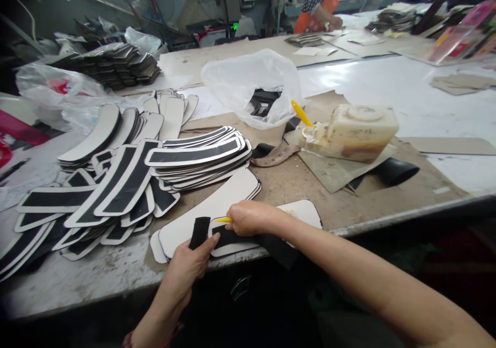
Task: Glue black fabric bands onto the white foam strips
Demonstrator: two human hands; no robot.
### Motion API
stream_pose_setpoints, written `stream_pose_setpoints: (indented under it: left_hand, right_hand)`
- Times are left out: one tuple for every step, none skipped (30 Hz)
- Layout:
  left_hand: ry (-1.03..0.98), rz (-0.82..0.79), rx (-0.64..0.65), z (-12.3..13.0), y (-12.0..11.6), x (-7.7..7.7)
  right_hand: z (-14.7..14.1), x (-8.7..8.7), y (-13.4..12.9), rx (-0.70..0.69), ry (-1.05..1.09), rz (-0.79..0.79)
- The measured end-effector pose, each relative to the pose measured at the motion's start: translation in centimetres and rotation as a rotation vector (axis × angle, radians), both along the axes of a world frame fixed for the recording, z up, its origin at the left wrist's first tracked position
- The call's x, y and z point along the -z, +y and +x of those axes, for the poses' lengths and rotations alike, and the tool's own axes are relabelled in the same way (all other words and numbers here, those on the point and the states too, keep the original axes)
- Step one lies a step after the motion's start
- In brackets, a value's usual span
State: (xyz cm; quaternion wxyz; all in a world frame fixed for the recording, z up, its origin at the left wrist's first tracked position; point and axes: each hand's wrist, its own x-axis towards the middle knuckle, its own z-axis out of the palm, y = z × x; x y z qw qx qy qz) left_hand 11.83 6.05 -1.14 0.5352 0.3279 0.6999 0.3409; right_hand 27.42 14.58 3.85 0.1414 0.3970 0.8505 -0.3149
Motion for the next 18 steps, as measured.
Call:
stream_pose_setpoints:
  left_hand:
    - [0.001, 0.001, -0.001, 0.01, 0.01, 0.1]
    - [0.003, 0.002, -0.002, 0.01, 0.03, 0.21]
    - [0.005, 0.003, -0.004, 0.02, 0.04, 0.31]
    - [0.007, 0.003, -0.006, 0.01, 0.05, 0.4]
    - [0.01, 0.003, -0.009, 0.01, 0.05, 0.47]
    - [0.012, 0.003, -0.011, 0.01, 0.05, 0.51]
    - [0.013, 0.003, -0.012, 0.01, 0.05, 0.53]
    - [0.014, 0.004, -0.013, 0.0, 0.05, 0.53]
    - [0.016, 0.005, -0.014, 0.0, 0.04, 0.53]
    - [0.018, 0.007, -0.015, -0.01, 0.04, 0.52]
    - [0.021, 0.009, -0.016, -0.03, 0.04, 0.54]
    - [0.025, 0.012, -0.018, -0.05, 0.05, 0.57]
    - [0.028, 0.016, -0.021, -0.08, 0.06, 0.62]
    - [0.031, 0.02, -0.025, -0.1, 0.08, 0.69]
    - [0.033, 0.024, -0.029, -0.13, 0.11, 0.76]
    - [0.035, 0.028, -0.034, -0.15, 0.13, 0.83]
    - [0.036, 0.032, -0.04, -0.16, 0.14, 0.87]
    - [0.036, 0.035, -0.046, -0.15, 0.14, 0.89]
  right_hand:
    - [-0.03, -0.08, 0.02, -0.001, 0.0, 0.0]
    - [-0.05, -0.14, 0.04, -0.003, 0.001, 0.002]
    - [-0.07, -0.17, 0.07, -0.005, 0.004, 0.003]
    - [-0.08, -0.19, 0.1, -0.008, 0.007, 0.004]
    - [-0.08, -0.2, 0.13, -0.01, 0.009, 0.004]
    - [-0.08, -0.21, 0.15, -0.012, 0.01, 0.003]
    - [-0.07, -0.22, 0.17, -0.013, 0.011, 0.003]
    - [-0.07, -0.23, 0.17, -0.014, 0.011, 0.003]
    - [-0.06, -0.24, 0.17, -0.014, 0.011, 0.003]
    - [-0.06, -0.25, 0.16, -0.014, 0.01, 0.003]
    - [-0.06, -0.25, 0.16, -0.014, 0.009, 0.002]
    - [-0.08, -0.23, 0.17, -0.012, 0.007, 0.001]
    - [-0.1, -0.2, 0.19, -0.01, 0.005, -0.003]
    - [-0.14, -0.17, 0.23, -0.008, 0.002, -0.009]
    - [-0.18, -0.16, 0.28, -0.005, -0.002, -0.017]
    - [-0.2, -0.19, 0.34, -0.002, -0.005, -0.026]
    - [-0.19, -0.28, 0.39, 0.001, -0.007, -0.036]
    - [-0.11, -0.43, 0.41, 0.004, -0.008, -0.045]
